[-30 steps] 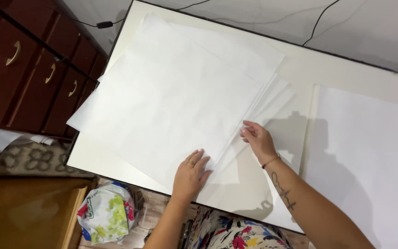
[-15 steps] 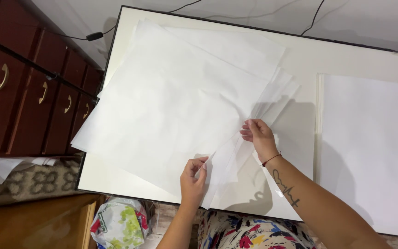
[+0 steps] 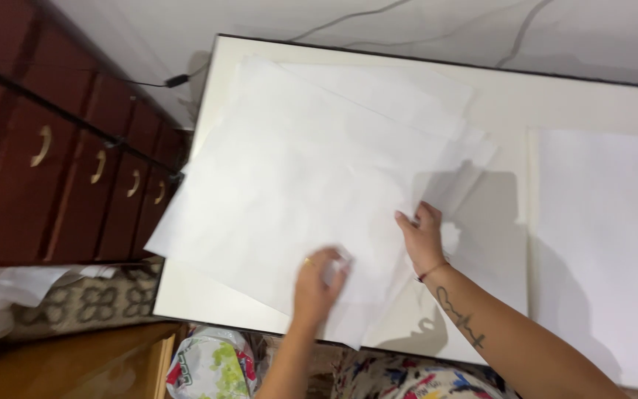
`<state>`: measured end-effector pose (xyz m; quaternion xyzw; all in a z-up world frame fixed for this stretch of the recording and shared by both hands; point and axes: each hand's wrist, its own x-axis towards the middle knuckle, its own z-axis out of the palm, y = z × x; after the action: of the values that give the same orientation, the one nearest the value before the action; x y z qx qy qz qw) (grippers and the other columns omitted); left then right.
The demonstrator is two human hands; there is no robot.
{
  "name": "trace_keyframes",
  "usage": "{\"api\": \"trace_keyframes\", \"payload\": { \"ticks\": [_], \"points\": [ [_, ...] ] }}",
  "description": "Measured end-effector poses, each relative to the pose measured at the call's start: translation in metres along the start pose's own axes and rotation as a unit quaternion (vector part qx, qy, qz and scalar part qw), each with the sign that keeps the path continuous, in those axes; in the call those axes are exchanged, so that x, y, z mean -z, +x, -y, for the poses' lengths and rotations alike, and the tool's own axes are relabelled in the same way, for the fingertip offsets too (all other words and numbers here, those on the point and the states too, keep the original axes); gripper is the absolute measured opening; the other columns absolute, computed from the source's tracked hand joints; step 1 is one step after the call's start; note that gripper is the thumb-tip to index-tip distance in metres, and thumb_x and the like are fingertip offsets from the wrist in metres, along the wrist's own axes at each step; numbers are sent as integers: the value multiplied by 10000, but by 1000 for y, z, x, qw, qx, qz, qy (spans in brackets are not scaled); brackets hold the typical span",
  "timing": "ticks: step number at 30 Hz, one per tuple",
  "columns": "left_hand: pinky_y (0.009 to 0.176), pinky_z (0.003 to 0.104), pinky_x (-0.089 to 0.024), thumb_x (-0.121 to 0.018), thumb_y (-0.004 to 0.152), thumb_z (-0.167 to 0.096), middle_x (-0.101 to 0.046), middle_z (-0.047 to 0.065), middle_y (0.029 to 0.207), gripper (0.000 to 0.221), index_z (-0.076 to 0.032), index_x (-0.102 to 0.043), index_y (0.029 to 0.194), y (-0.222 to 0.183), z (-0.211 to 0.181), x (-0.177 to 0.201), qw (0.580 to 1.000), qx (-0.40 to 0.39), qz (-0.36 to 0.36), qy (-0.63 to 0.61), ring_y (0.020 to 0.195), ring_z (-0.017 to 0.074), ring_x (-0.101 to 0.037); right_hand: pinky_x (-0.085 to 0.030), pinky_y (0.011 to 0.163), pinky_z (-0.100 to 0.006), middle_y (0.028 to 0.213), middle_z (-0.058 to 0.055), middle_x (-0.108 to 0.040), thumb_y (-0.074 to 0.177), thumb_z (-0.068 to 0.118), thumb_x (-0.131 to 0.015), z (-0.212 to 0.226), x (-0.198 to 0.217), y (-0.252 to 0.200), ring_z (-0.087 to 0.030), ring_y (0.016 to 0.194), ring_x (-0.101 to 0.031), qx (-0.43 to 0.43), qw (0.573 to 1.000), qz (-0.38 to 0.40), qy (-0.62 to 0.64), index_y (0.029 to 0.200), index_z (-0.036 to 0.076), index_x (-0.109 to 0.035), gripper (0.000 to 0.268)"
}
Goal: Organizing and stacking large sheets of white paper on a table
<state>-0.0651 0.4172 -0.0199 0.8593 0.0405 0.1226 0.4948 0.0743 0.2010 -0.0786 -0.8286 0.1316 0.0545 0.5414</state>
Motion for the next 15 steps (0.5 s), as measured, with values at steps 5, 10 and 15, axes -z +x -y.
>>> {"api": "trace_keyframes", "payload": {
  "ticks": [5,10,15],
  "points": [
    [1062,445,-431,-661,917,-133,-665,171,1228,278,-76,-671,1189,60,110,100,979,55,-166,105,1193,342,-598,-379,725,-333,777,-6,-353,907,294,-748,21,2,-11,-177,827,-384,34,999,-2,-27,642,128,-328,523],
    [1076,523,-389,-592,981,-232,-561,119,1434,281,-118,-679,1222,88,104,160,948,178,-195,177,1326,346,-474,-420,718,-331,732,16,-434,932,357,-758,42,16,-21,-148,750,-450,-138,987,80,-5,702,116,-397,491],
    [1073,541,-435,-615,978,-214,-536,130,1459,316,-119,-669,1275,79,79,155,950,201,-143,192,1336,337,-463,-521,854,-338,1011,-92,-762,888,248,-763,75,91,-17,-196,921,-676,-91,991,98,-22,1040,30,-765,265]
  ]
}}
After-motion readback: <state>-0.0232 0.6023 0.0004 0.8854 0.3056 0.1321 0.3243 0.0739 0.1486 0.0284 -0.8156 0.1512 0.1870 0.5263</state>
